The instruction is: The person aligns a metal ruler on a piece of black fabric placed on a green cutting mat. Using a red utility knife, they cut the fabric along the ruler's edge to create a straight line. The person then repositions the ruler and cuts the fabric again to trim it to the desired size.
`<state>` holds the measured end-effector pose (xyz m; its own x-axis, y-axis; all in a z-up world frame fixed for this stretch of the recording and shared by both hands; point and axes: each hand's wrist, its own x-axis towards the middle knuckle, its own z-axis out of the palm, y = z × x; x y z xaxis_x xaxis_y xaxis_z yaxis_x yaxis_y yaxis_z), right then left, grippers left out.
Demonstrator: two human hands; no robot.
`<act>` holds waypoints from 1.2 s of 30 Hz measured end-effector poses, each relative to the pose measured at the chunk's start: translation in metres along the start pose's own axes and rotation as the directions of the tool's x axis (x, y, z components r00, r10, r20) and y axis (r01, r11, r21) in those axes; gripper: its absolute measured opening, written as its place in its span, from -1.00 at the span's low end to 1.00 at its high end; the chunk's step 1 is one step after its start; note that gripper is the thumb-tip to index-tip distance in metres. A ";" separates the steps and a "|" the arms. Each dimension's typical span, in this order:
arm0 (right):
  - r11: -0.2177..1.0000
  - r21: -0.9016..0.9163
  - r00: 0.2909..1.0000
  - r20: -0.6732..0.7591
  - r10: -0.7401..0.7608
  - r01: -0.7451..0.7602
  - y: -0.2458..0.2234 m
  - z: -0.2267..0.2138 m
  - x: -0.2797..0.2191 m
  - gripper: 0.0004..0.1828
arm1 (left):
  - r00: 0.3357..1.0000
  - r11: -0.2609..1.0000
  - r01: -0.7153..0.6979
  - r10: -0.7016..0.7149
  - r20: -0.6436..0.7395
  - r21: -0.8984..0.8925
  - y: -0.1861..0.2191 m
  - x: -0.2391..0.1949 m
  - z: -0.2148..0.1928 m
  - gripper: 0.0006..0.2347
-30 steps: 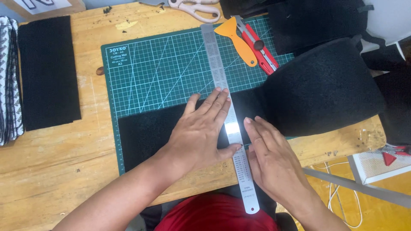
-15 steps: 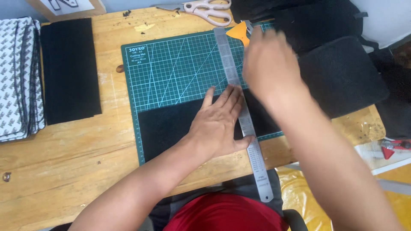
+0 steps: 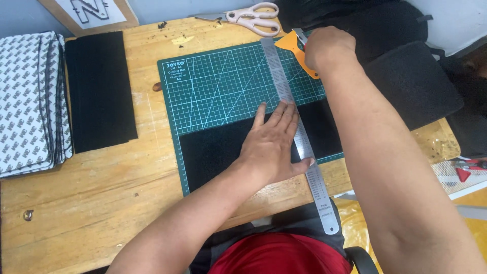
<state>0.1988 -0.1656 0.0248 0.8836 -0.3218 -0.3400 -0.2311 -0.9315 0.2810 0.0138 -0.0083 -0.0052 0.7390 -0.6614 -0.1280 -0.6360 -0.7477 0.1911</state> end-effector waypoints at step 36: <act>0.722 0.608 0.942 -0.262 -0.210 0.330 0.084 0.092 -0.258 -0.28 | 0.990 1.000 -0.018 0.021 -0.140 0.025 0.001 -0.002 0.012 -0.08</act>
<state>-0.0861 -0.1770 0.0533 0.9876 -0.0634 -0.1439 -0.1230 -0.8820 -0.4550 0.0090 -0.0082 -0.0166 0.7494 -0.6620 0.0137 -0.6542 -0.7371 0.1692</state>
